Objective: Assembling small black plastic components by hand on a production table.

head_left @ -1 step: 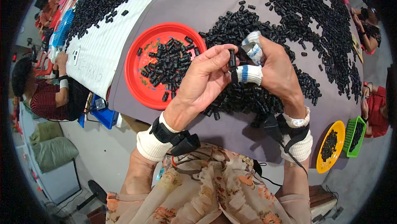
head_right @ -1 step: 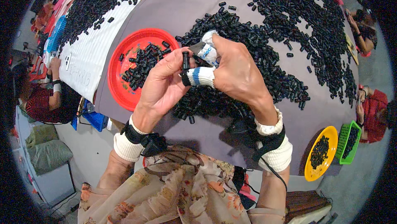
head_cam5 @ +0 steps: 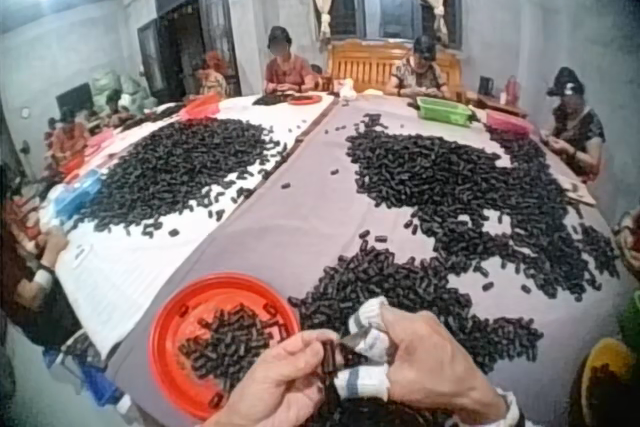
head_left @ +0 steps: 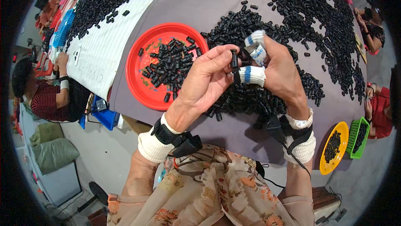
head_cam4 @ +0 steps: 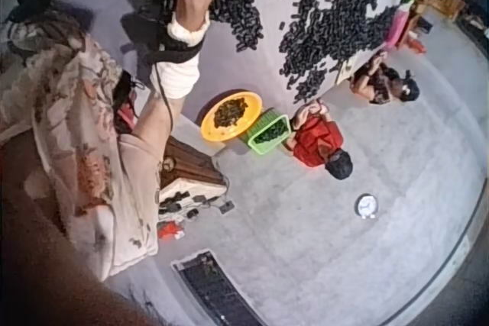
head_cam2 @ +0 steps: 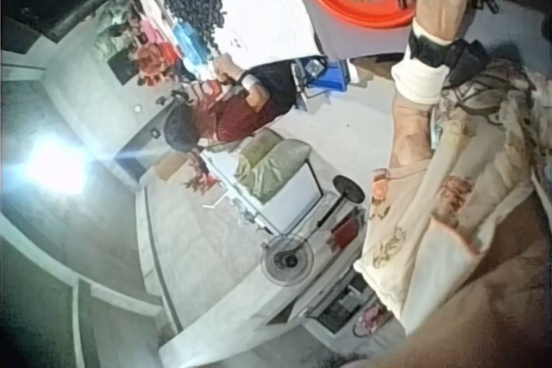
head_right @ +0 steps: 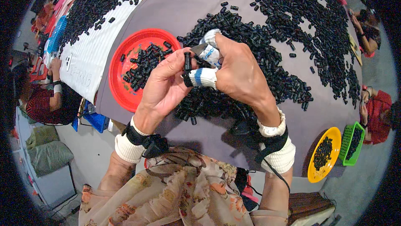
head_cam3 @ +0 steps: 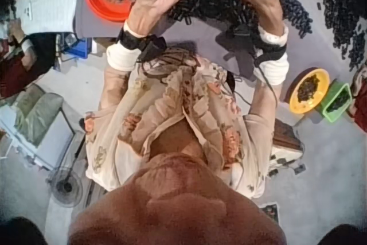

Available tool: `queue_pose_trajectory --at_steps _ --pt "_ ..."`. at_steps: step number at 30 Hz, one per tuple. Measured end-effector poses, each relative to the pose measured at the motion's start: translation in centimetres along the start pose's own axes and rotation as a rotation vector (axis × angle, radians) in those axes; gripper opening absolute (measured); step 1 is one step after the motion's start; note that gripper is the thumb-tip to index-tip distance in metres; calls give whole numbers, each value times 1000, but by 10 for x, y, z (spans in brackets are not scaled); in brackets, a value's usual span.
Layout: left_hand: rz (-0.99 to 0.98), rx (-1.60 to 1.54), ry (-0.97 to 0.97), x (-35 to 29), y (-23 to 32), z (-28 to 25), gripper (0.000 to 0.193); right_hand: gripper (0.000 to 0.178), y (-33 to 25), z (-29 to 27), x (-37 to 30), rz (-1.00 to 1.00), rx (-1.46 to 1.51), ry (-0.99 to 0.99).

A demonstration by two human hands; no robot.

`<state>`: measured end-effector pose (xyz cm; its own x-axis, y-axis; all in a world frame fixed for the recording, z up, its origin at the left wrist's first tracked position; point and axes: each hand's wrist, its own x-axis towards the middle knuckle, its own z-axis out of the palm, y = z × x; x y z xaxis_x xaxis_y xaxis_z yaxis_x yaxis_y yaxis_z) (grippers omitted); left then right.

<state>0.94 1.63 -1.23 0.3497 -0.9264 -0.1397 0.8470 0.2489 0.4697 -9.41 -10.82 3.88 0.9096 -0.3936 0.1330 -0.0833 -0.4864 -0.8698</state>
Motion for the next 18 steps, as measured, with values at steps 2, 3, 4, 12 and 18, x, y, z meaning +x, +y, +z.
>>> queue_pose_trajectory --at_steps 2,3,4,12,18 --pt "2 5 11 -1 -1 0 17 31 -3 -1 -2 -16 2 16" --pt "3 24 38 -1 -1 2 16 32 -2 0 -3 -37 11 11" --pt "5 44 65 -1 -1 3 16 33 -2 0 -3 -59 21 7" --pt "-3 87 -7 0 -3 -9 23 36 6 1 -5 -74 -2 4" --pt "-77 -34 -73 -1 -5 5 24 38 17 3 -11 -51 133 22"
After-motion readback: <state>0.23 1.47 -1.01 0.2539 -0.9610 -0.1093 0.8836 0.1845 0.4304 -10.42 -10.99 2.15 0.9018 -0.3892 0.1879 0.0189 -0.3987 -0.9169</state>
